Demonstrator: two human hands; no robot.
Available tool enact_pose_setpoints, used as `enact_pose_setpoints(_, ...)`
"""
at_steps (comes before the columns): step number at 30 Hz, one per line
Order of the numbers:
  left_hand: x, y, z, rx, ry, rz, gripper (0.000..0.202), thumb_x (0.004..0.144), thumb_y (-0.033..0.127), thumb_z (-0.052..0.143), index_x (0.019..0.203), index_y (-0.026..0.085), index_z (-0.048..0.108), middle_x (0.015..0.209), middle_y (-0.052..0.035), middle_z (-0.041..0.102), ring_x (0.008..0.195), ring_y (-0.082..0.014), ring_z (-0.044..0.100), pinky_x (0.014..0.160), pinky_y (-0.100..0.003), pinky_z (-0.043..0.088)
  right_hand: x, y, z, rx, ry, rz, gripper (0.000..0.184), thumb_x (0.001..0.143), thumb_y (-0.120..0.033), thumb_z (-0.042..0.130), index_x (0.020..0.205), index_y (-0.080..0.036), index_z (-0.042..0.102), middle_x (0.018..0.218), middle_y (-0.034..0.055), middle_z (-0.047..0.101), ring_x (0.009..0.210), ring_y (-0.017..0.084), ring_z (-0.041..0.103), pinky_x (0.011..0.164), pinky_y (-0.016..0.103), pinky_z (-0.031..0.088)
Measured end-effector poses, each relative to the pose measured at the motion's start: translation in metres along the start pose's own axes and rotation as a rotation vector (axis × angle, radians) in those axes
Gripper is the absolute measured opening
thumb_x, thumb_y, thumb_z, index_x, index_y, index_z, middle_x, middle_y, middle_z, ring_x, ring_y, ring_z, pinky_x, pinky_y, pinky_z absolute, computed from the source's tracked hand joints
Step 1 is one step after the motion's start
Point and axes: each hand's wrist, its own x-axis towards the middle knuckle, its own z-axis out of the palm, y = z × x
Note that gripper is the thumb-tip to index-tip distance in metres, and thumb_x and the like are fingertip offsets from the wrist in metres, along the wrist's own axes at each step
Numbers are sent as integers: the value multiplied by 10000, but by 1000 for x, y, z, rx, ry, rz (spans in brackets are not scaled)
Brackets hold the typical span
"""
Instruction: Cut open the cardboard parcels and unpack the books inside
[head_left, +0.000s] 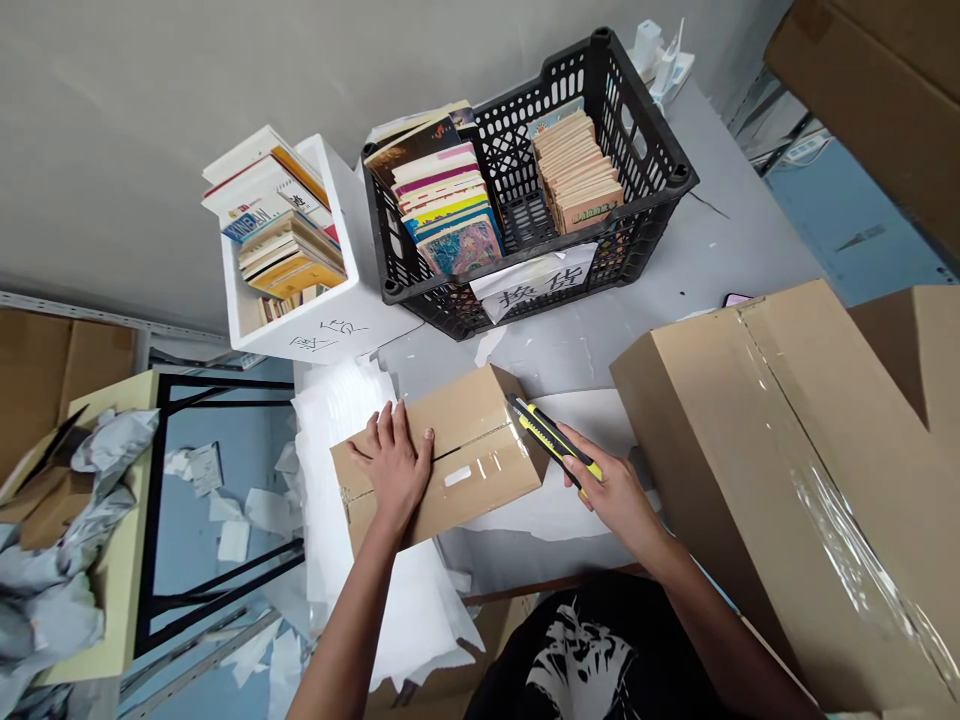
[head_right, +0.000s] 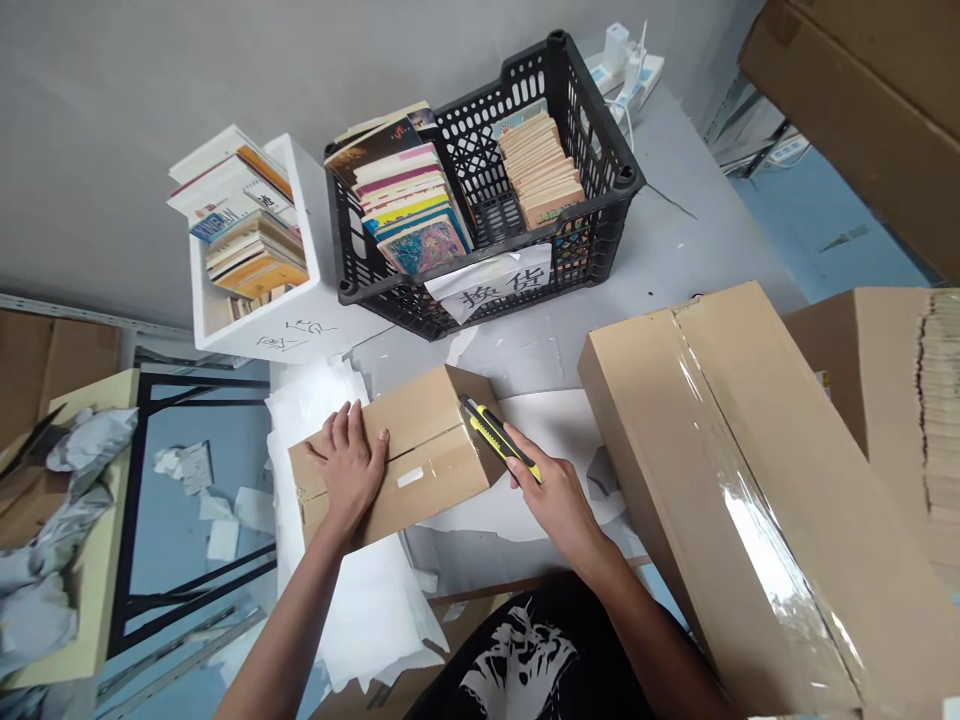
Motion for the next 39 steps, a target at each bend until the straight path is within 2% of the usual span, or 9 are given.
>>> enact_pose_setpoints(10,-1,2,1,29,-7,-13,622,943,472,272,1482,162,246,1510,-155,329,1400,-306,236,1112,-637,25,-10,0,-2,-96,-33,-29,501,908,-384,410,1388,-263,485,627,-35,576,400,87,398,431,193,375)
enact_pose_setpoints(15,-1,3,2,24,-2,-15,621,943,469,269,1486,169,238,1519,-148,316,1401,-318,230,1101,-657,32,-20,1,-5,-147,-49,-28,524,915,-383,396,1413,-228,453,636,-30,567,395,87,379,436,197,370)
enact_pose_setpoints(20,-1,5,0,10,0,-20,621,943,472,260,1486,170,241,1518,-149,318,1398,-317,237,1104,-653,33,-28,4,-6,-225,-26,-75,495,914,-365,385,1376,-232,503,619,-30,562,414,94,391,457,203,360)
enact_pose_setpoints(23,-1,6,0,18,4,-20,620,943,470,257,1484,168,246,1512,-153,326,1394,-320,246,1106,-650,32,-33,6,-7,-250,-28,-99,502,915,-357,379,1389,-232,486,619,-28,570,434,101,412,486,209,373)
enact_pose_setpoints(33,-2,6,1,19,25,-18,611,943,459,264,1477,162,268,1510,-150,332,1388,-323,255,1104,-654,39,-54,17,-3,-167,-55,-8,511,912,-357,388,1401,-233,469,626,-31,543,424,97,397,436,208,358)
enact_pose_setpoints(39,-2,7,1,11,30,-14,612,941,462,268,1475,163,274,1506,-155,337,1385,-322,260,1103,-656,41,-61,16,-2,-130,-61,-3,521,926,-406,388,1422,-253,437,638,-31,530,433,97,393,437,207,375)
